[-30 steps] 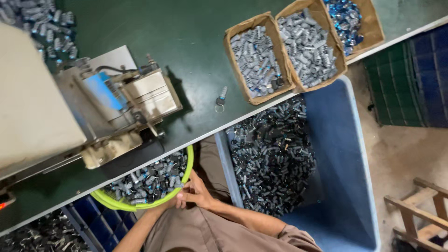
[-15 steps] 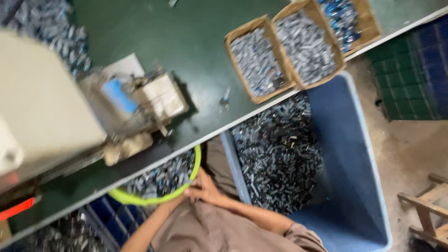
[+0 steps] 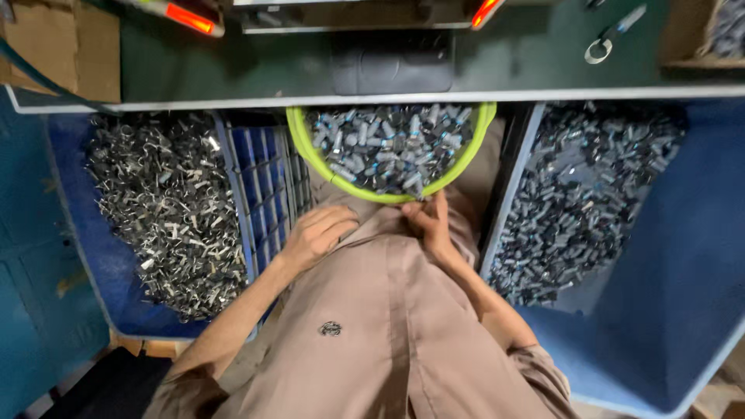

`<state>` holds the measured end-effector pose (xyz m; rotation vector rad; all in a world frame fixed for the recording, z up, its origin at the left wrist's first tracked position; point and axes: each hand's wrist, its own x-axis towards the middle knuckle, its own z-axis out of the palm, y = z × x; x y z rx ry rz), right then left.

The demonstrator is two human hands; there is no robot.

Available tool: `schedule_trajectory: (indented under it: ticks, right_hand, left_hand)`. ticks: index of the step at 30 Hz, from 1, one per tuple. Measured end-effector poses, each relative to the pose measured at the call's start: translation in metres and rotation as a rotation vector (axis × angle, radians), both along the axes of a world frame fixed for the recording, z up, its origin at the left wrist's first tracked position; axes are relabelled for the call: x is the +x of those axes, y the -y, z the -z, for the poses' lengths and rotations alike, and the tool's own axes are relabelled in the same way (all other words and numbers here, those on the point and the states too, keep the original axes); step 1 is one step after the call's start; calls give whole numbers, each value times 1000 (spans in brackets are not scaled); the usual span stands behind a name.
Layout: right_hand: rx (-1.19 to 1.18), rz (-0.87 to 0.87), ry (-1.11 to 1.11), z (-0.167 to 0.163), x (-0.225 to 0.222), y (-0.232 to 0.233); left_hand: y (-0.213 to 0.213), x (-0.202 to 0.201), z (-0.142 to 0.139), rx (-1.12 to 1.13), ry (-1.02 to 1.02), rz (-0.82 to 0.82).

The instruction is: The person repeatedly picks small cylindrical metal parts and key rings from a green basket, joins them by hand, and places the assembled keychains into a blue bin. The process is continuous and repetitive throughout the clip.

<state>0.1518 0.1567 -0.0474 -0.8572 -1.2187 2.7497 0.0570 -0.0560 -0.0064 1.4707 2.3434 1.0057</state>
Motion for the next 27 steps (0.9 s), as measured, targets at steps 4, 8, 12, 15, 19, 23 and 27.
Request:
schedule_trajectory:
  ticks: [4, 8, 12, 15, 19, 23, 27]
  right_hand:
    - [101, -62, 35, 1, 2, 0]
    - [76, -99, 63, 5, 8, -1]
    - [26, -81, 47, 11, 16, 3]
    - [-24, -95, -34, 17, 22, 6]
    - [4, -128, 11, 21, 30, 6]
    - [-57, -88, 14, 23, 37, 2]
    - [-82, -139, 50, 23, 40, -6]
  left_hand:
    - [6, -28, 8, -6, -383, -109]
    - [1, -64, 19, -53, -383, -5]
    - [-3, -84, 19, -102, -534, 194]
    - [6, -88, 21, -77, -557, 259]
    - [19, -80, 23, -68, -541, 240]
    - [20, -73, 20, -157, -468, 200]
    - [10, -66, 6, -172, -379, 71]
